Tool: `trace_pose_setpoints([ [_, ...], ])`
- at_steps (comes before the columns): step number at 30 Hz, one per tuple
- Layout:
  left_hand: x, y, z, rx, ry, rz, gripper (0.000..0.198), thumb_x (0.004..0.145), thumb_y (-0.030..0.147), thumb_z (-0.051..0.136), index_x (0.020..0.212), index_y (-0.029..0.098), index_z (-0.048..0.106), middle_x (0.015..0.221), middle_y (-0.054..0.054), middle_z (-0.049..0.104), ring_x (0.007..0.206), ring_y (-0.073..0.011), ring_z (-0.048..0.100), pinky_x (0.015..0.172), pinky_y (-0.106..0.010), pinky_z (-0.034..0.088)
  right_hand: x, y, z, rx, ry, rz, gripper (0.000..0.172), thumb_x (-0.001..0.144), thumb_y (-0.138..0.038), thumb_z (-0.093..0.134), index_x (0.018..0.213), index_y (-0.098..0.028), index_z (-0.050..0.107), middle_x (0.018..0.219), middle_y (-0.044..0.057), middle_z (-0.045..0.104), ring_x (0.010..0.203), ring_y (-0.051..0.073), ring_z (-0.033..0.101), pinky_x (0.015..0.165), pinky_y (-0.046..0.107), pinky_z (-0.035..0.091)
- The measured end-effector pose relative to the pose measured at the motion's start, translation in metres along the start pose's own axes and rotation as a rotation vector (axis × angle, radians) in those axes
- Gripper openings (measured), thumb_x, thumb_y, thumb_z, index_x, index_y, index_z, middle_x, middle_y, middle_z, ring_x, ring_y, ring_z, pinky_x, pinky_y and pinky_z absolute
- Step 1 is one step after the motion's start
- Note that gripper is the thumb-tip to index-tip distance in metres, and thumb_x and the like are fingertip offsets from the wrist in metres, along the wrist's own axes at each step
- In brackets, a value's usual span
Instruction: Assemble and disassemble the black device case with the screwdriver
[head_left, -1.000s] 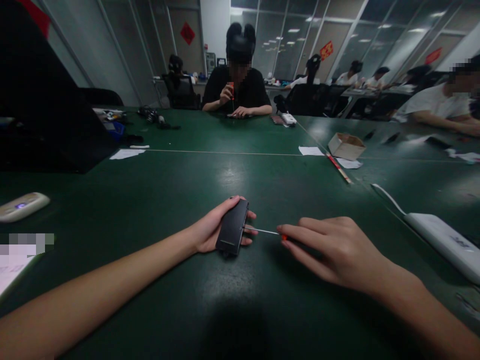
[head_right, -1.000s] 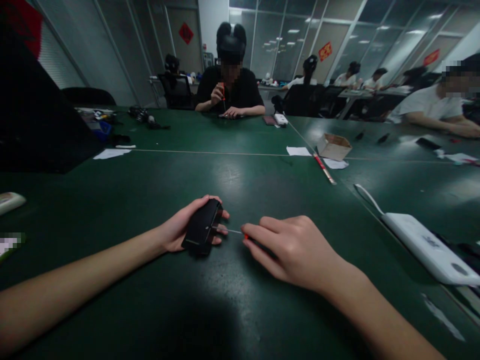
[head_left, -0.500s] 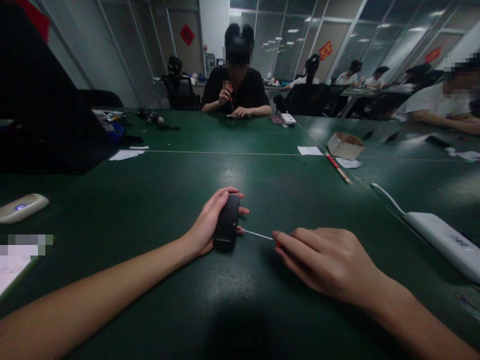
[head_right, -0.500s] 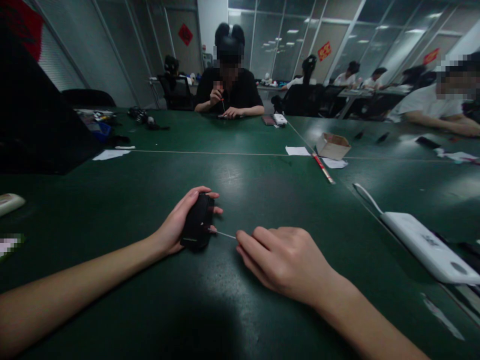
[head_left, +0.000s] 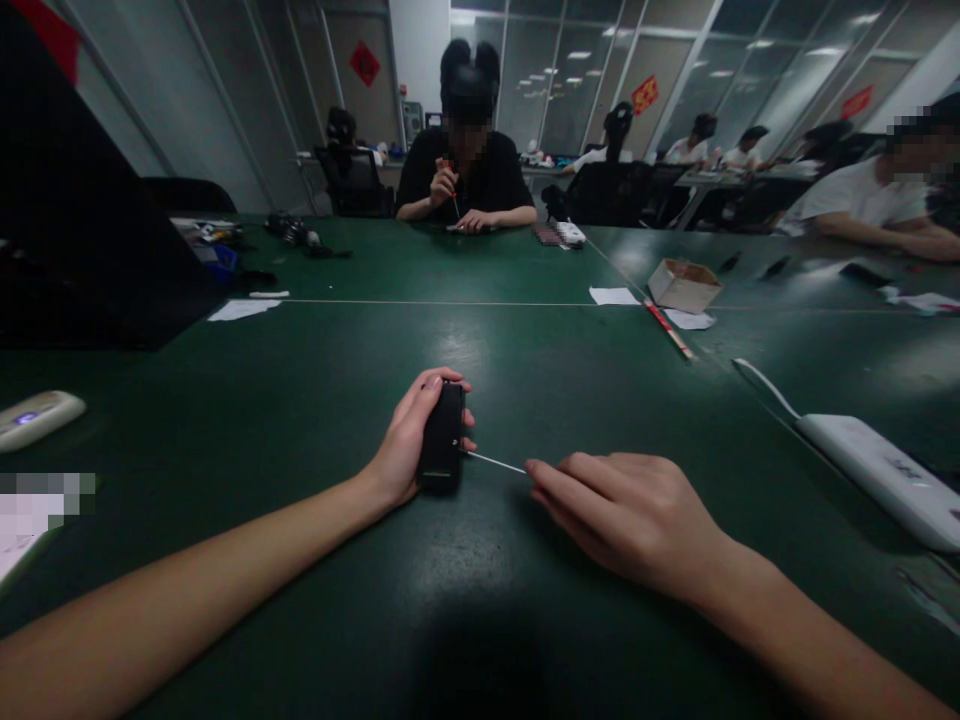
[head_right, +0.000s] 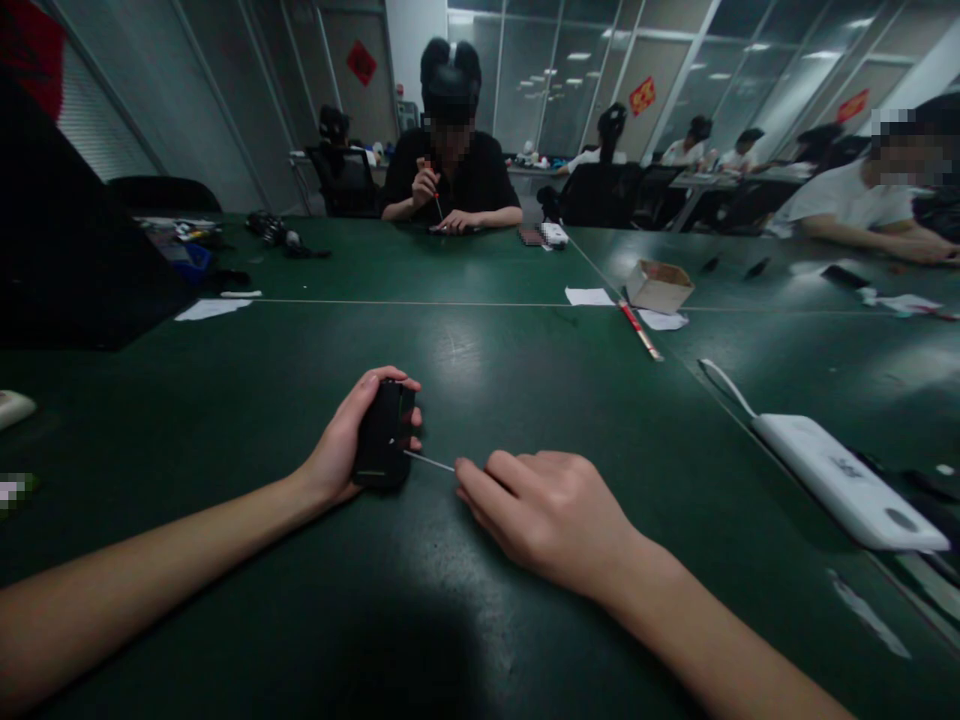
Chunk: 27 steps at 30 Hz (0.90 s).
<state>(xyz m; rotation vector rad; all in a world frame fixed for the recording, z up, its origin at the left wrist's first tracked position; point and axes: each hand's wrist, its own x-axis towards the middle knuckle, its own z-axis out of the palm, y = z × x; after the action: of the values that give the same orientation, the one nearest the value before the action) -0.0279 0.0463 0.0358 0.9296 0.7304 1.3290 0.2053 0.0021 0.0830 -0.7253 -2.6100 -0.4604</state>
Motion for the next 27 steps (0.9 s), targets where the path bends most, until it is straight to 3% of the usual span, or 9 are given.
trace_pose_setpoints([
  [3,0.0,-0.001,-0.001,-0.004,-0.009,-0.002,0.029,0.09,0.049,0.057,0.105,0.025,0.058,0.109,-0.003,0.059,0.076,-0.0132,0.063,0.058,-0.027,0.06,0.002,0.004,0.003,0.213,-0.047,0.12,0.023,0.097,-0.024,0.052,0.109,-0.015,0.07,0.078,0.003,0.068,0.059,0.011,0.057,0.053,0.024,0.04],
  [7,-0.001,-0.001,-0.002,0.053,0.022,0.041,0.029,0.088,0.046,0.061,0.108,0.026,0.06,0.111,-0.003,0.059,0.08,-0.0139,0.064,0.062,-0.028,0.062,0.01,0.008,0.003,0.619,-0.173,0.404,0.022,0.096,-0.026,0.053,0.102,-0.017,0.072,0.088,0.004,0.074,0.072,0.013,0.065,0.067,0.024,0.049],
  [11,-0.002,-0.002,-0.003,0.179,0.064,0.13,0.026,0.087,0.045,0.063,0.104,0.025,0.065,0.112,-0.003,0.059,0.086,-0.0154,0.065,0.071,-0.031,0.062,0.013,0.009,0.004,0.748,-0.241,0.514,0.025,0.097,-0.031,0.053,0.1,-0.019,0.075,0.087,0.001,0.075,0.07,0.012,0.065,0.064,0.024,0.048],
  [14,-0.003,-0.001,-0.004,0.236,0.065,0.202,0.022,0.087,0.044,0.064,0.096,0.023,0.066,0.119,-0.004,0.054,0.089,-0.0161,0.065,0.072,-0.031,0.063,0.008,0.011,0.008,0.641,-0.19,0.39,0.023,0.097,-0.028,0.053,0.105,-0.017,0.072,0.088,0.004,0.073,0.073,0.013,0.065,0.066,0.024,0.048],
  [22,-0.005,0.001,-0.004,0.33,0.052,0.317,0.023,0.089,0.043,0.061,0.095,0.021,0.065,0.118,-0.006,0.053,0.097,-0.0201,0.065,0.072,-0.029,0.062,0.0,0.009,0.007,-0.136,0.051,-0.111,0.022,0.098,-0.017,0.052,0.107,-0.016,0.071,0.077,0.002,0.07,0.06,0.012,0.054,0.055,0.028,0.036],
  [27,-0.004,0.001,-0.006,0.284,0.037,0.303,0.025,0.091,0.044,0.057,0.095,0.021,0.066,0.115,-0.006,0.056,0.092,-0.0194,0.065,0.069,-0.029,0.06,0.004,0.001,0.001,-0.23,0.098,-0.187,0.02,0.096,-0.016,0.055,0.105,-0.015,0.072,0.079,0.002,0.072,0.059,0.012,0.05,0.052,0.031,0.032],
])
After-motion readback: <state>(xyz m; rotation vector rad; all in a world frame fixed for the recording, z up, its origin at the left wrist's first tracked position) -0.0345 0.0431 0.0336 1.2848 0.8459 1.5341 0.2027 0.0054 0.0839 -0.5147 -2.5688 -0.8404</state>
